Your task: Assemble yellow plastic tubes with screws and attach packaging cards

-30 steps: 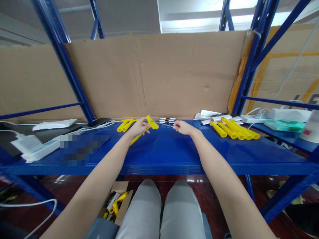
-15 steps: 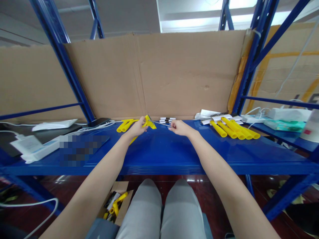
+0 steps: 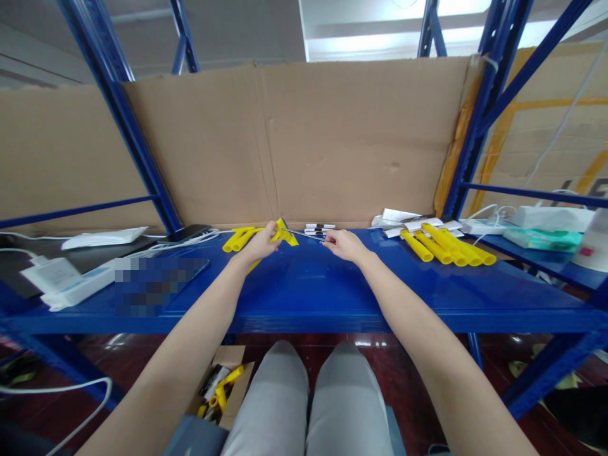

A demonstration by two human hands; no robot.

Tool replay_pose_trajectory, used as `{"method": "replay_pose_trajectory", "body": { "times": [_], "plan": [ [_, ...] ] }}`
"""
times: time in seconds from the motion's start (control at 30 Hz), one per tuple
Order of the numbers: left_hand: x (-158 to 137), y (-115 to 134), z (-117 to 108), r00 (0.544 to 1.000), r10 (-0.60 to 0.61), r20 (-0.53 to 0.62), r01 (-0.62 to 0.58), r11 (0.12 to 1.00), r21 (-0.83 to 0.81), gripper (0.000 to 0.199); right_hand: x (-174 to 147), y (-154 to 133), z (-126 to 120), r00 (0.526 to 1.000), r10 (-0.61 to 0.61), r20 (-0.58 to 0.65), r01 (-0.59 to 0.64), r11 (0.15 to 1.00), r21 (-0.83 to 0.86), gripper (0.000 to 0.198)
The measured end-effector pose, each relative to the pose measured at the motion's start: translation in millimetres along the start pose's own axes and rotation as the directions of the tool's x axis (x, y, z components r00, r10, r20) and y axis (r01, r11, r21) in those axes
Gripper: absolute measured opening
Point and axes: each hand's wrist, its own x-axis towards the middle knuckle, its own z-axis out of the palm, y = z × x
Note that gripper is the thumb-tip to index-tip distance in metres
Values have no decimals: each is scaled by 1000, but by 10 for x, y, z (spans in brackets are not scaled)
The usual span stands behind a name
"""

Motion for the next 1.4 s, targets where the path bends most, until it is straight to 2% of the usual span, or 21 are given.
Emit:
{"method": "replay_pose_trajectory", "body": {
  "times": [0.3,0.57,0.67,0.8,0.93,1.07,1.2,1.4],
  "plan": [
    [0,-4,-17,1000,2,-9,-2,999,-41,34,-21,-65,-46,1000,12,-26,-16,986,-163,20],
    [-19,3,-46,1000,9,0,-9,1000,-26,31,-21,-98,-74,1000,-12,22,16,983,-184,27],
    [-30,33,-53,1000,-5,1,5,1000,19,29,-10,-111,-57,999,1,36,4,988,-156,23],
    [-42,67,-56,1000,-24,2,23,996,89,28,4,-93,12,998,12,61,-6,996,-94,7],
    [-44,70,-61,1000,-22,2,22,993,117,30,19,-29,121,1000,-16,5,16,1000,-2,7],
    [-34,50,-68,1000,-8,-22,11,991,137,34,38,-3,209,997,-65,-40,67,996,56,17],
    [-30,36,-68,999,-7,-42,14,983,182,40,25,-32,231,997,-3,-71,3,1000,-6,19],
    [-41,57,-78,999,-14,-38,21,979,203,38,-15,-70,236,991,70,-116,-80,993,-86,19]
  ]
}}
